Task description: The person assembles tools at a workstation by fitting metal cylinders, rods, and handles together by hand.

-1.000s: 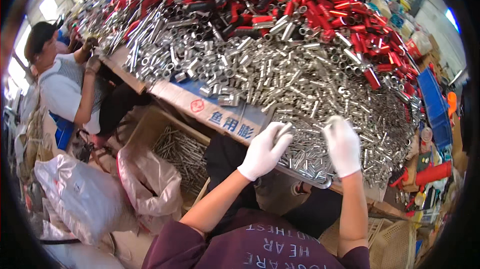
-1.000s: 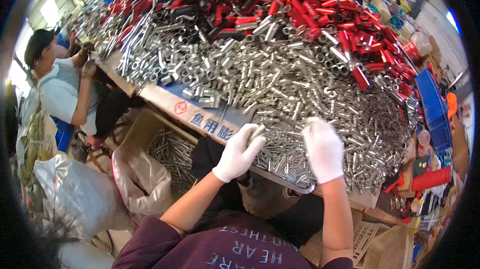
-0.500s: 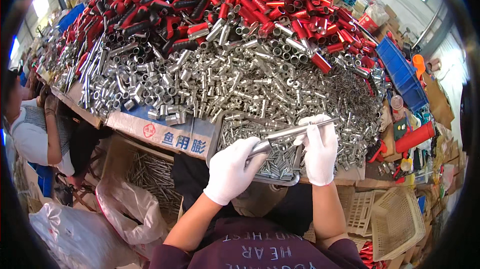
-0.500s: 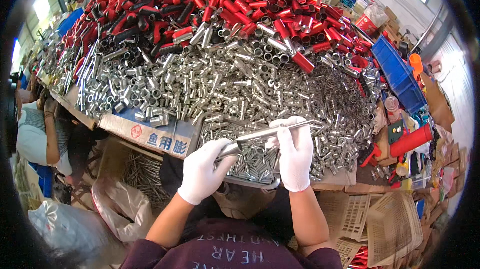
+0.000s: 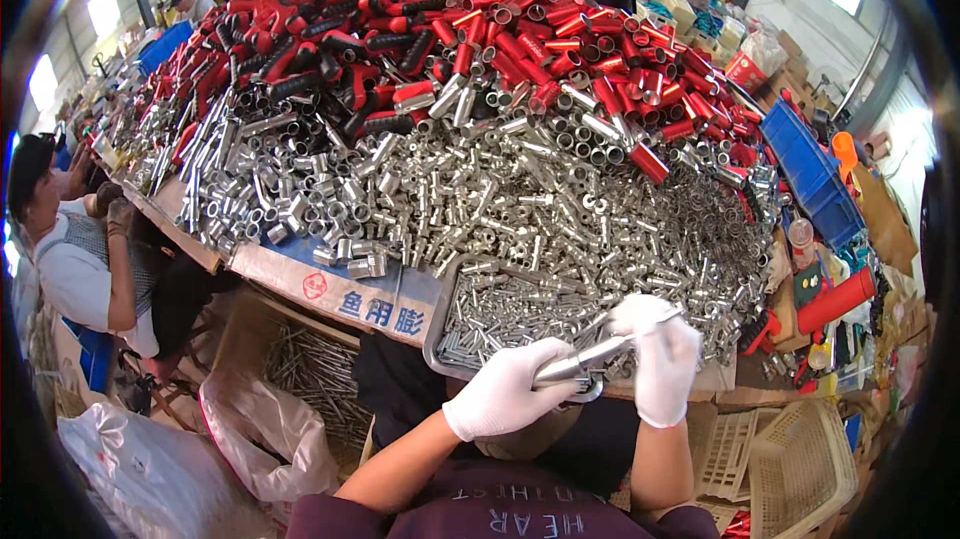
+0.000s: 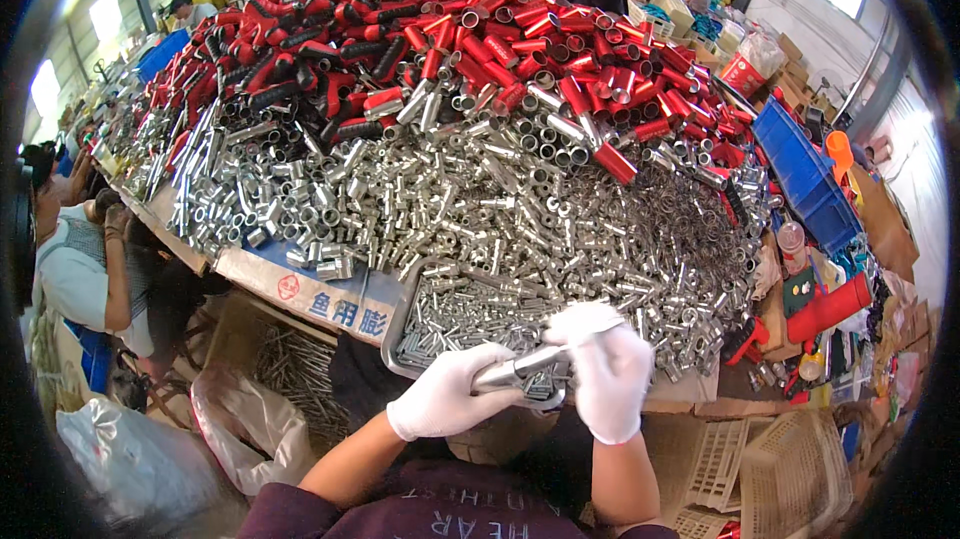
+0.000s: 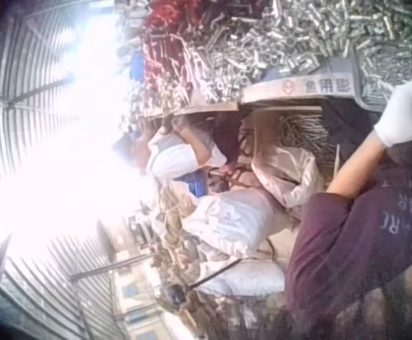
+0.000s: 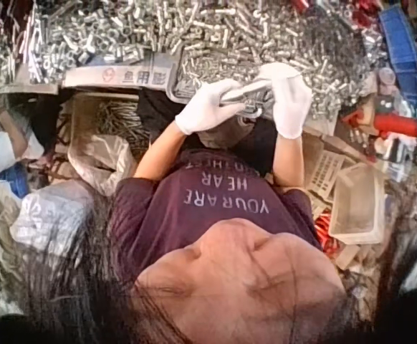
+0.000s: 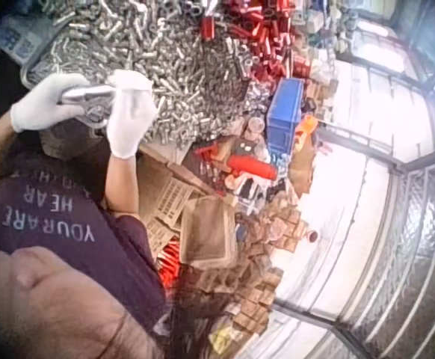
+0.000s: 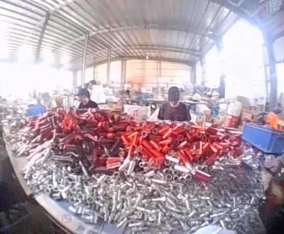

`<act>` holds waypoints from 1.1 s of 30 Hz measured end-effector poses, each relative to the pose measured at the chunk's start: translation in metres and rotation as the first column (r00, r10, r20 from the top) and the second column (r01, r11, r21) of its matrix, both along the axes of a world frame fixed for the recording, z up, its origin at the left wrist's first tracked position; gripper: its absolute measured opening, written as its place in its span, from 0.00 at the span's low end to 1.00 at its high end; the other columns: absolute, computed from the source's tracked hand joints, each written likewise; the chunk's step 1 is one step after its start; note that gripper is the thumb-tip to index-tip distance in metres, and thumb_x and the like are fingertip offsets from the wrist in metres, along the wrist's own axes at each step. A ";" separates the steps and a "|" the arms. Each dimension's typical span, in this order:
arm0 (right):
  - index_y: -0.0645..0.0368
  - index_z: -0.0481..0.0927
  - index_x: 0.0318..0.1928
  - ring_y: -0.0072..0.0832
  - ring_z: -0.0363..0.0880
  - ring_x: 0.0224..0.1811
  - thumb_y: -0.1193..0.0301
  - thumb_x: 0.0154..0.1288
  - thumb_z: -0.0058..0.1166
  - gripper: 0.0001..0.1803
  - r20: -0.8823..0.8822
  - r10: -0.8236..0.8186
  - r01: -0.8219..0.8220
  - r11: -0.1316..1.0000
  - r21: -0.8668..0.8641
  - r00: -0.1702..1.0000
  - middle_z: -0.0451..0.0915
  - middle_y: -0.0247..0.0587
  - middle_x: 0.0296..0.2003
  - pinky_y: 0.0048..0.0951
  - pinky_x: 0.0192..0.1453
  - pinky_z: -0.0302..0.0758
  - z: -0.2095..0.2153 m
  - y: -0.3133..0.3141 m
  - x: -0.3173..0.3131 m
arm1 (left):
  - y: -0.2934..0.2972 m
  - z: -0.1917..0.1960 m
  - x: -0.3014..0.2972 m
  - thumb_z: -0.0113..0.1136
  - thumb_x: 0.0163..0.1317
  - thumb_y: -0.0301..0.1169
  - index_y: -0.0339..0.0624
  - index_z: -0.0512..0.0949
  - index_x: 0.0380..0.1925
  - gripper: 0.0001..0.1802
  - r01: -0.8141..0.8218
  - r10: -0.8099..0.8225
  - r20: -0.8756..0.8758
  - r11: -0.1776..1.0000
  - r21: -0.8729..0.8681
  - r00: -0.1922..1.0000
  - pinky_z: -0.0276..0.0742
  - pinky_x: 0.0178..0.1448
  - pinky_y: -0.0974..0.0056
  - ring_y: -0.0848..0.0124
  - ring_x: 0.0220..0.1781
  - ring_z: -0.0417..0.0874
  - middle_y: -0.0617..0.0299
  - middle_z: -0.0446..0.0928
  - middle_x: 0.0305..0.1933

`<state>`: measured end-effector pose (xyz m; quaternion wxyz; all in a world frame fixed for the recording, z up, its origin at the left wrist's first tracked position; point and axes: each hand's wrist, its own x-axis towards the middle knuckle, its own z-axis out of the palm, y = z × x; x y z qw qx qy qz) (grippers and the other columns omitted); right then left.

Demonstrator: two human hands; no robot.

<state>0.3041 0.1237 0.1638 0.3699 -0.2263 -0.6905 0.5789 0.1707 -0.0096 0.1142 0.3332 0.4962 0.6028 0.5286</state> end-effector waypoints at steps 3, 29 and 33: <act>0.72 0.83 0.42 0.28 0.83 0.45 0.78 0.73 0.49 0.11 -0.153 -0.065 0.067 0.998 0.004 0.986 0.85 0.45 0.40 0.28 0.51 0.77 -0.027 -0.010 -0.004 | 0.008 0.003 0.012 0.66 0.61 0.29 0.37 0.79 0.46 0.14 -0.138 0.140 -0.099 0.990 0.029 0.985 0.81 0.43 0.61 0.58 0.35 0.87 0.50 0.82 0.33; 0.64 0.76 0.41 0.21 0.72 0.26 0.64 0.79 0.41 0.16 0.113 0.218 -0.201 0.969 -0.144 0.969 0.76 0.33 0.26 0.25 0.32 0.69 -0.080 -0.052 0.006 | 0.028 0.035 -0.007 0.57 0.74 0.36 0.39 0.75 0.37 0.11 -0.263 0.162 0.685 0.964 0.045 0.711 0.78 0.42 0.69 0.76 0.32 0.82 0.62 0.81 0.29; 0.61 0.75 0.28 0.20 0.69 0.22 0.65 0.76 0.44 0.18 0.239 0.290 -0.281 0.957 -0.072 0.927 0.72 0.33 0.20 0.25 0.28 0.66 -0.072 -0.044 0.007 | 0.031 0.033 -0.016 0.57 0.74 0.36 0.40 0.71 0.39 0.11 -0.370 0.192 0.648 0.917 0.150 0.737 0.79 0.42 0.68 0.75 0.33 0.82 0.61 0.81 0.31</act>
